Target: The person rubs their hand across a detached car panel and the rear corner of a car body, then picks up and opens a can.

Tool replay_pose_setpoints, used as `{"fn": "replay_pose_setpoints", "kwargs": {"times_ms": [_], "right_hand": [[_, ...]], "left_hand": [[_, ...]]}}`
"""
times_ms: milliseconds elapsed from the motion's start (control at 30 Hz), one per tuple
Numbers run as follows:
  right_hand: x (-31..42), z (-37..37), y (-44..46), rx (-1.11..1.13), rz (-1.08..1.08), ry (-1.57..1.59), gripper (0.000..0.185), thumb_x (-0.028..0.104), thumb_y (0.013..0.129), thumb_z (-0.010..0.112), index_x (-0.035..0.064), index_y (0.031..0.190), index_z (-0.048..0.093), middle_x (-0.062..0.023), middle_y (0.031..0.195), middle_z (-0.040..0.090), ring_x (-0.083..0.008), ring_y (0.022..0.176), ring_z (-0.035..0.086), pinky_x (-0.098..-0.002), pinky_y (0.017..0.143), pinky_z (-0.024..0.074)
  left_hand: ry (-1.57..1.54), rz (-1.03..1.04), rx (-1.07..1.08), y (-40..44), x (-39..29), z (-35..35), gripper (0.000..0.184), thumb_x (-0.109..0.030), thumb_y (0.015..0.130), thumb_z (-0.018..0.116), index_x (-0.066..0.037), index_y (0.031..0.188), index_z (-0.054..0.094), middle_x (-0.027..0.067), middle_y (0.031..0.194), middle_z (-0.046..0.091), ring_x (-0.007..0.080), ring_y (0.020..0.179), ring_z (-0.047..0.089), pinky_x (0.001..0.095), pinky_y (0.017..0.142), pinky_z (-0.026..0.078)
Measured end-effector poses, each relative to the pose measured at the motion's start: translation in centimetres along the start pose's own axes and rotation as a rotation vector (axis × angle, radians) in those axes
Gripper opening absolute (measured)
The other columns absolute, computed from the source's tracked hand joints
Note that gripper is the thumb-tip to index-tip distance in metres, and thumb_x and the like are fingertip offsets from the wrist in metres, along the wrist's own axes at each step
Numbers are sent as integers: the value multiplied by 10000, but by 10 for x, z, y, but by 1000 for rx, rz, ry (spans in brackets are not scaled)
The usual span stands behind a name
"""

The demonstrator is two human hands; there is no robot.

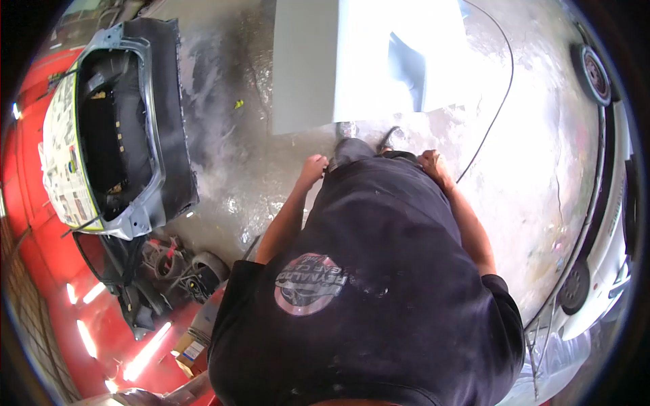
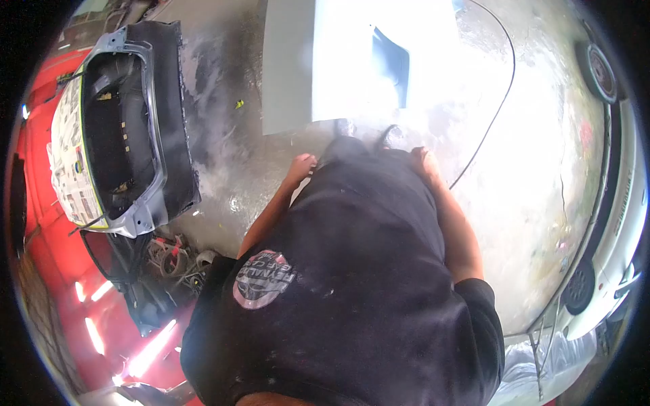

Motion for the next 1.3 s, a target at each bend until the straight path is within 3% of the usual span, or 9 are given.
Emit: {"fn": "replay_pose_setpoints", "kwargs": {"times_ms": [200,333,533,633,700,800,900,1033,1300], "right_hand": [[128,-89,16,73,-97,239,185,125,842,562,31,942,687,-197,841,664,-364,781,651,-420,706,502],[171,-114,25,73,31,383,381,219,870,533,47,1205,594,-252,1029,644,-389,1023,609,-438,889,476],[154,-94,22,-44,-38,263,293,147,886,559,1,1129,633,-220,926,687,-353,861,677,-398,775,520],[128,-69,18,-91,-28,337,291,144,885,560,1,1128,636,-220,938,688,-354,871,677,-402,773,523],[114,-56,16,-97,-12,369,290,144,885,564,3,1126,638,-218,944,689,-353,875,677,-402,776,524],[108,-55,11,-139,32,325,289,140,886,558,2,1127,638,-215,958,689,-346,887,679,-398,787,526],[107,-59,2,-162,136,349,300,129,887,532,4,1141,633,-224,974,685,-343,907,678,-399,805,523],[85,-63,-13,-201,273,366,316,153,868,549,5,1133,638,-231,965,681,-359,911,670,-400,820,520],[35,-45,-47,-279,470,354,296,173,840,575,31,1082,668,-208,954,683,-375,913,656,-427,826,513]], "left_hand": [[1,-89,-46,-17,-18,-3,330,-307,872,535,-9,751,610,133,672,607,233,622,601,361,554,493],[524,289,-36,-27,-44,-10,335,-308,884,549,6,779,601,203,713,608,348,663,603,421,596,462],[532,836,-156,-115,-193,1,132,-140,867,618,-21,811,630,169,756,635,373,727,625,465,662,486],[578,1091,-258,-138,-260,5,125,-127,856,634,-14,901,663,150,908,664,361,885,639,467,810,497],[1026,1248,-224,-139,-301,6,373,-234,863,652,21,1132,617,176,1238,578,367,1214,505,529,1033,368],[1301,1112,-126,-124,-324,17,639,-384,874,615,40,1330,473,190,1468,362,344,1415,241,589,1132,172],[1487,1028,-36,-97,-328,20,718,-420,884,588,59,1381,391,208,1510,273,317,1440,182,592,1140,137],[1839,1003,-14,-76,-351,23,834,-542,890,496,61,1434,306,202,1521,278,328,1440,188,578,1154,86],[1814,1080,-239,25,-431,17,810,-525,915,467,72,1434,290,211,1517,278,342,1433,199,564,1156,107]]}}
Point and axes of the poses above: each hand's wrist, its own y-axis towards the middle knuckle, its own z-axis out of the palm, x = y × z, the point moved 1 cm from there along y, towards the middle knuckle
